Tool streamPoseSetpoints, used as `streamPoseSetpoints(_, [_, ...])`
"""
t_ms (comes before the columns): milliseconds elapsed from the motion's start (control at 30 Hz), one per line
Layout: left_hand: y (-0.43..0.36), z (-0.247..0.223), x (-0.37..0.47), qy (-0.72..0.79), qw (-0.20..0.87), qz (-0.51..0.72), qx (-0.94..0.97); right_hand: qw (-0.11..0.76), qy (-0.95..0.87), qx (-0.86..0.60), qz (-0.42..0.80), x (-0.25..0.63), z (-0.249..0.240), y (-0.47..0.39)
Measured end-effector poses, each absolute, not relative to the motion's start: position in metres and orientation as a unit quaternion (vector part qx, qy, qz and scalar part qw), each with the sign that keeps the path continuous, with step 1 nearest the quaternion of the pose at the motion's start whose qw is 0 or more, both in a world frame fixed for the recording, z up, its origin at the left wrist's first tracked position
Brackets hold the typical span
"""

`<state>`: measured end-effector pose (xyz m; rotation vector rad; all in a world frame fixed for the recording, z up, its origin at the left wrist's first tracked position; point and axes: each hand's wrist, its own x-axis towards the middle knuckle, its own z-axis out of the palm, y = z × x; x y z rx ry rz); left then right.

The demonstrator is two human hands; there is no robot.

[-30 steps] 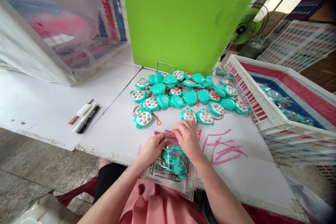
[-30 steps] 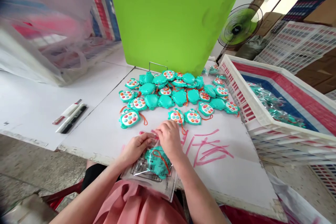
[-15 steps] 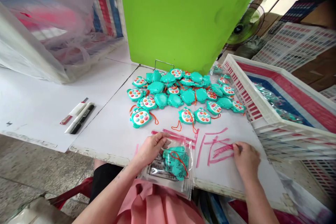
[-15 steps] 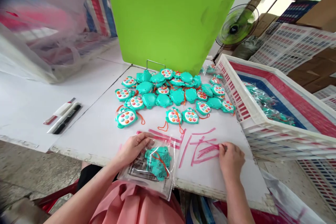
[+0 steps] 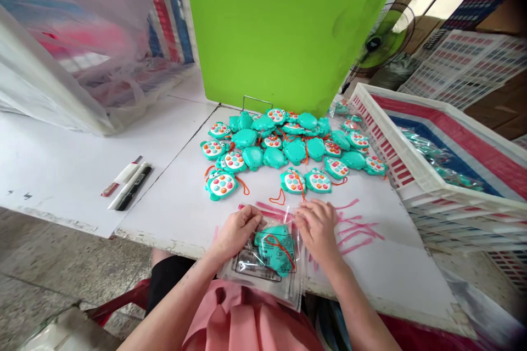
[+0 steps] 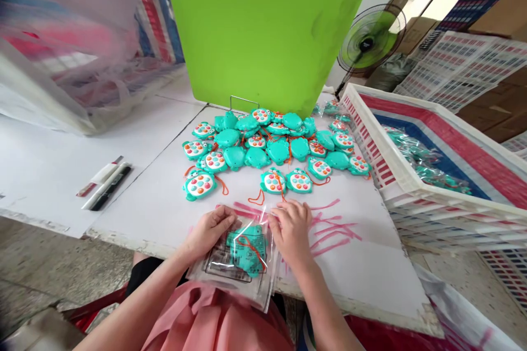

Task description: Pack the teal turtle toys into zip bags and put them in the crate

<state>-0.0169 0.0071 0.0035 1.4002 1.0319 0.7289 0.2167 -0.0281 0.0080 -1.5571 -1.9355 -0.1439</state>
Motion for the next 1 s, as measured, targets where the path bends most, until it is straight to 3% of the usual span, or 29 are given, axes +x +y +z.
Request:
streamPoseSetpoints(433, [0.009,0.011,-0.019,0.444,0.601,0.299,0.594,0.351,-0.656,-0.595,0.305,0.229,0.012,-0.041])
streamPoseSetpoints(600, [0.009,0.014,-0.02,0.42,0.637,0.328,0.556,0.409,-0.603,-0.587,0.354,0.239,0.007,-0.042])
streamPoseSetpoints(1000, [0.007,0.016,-0.021,0.417,0.651,0.31,0.553,0.432,-0.628,-0.532,0.369,0.248,0.003,-0.04])
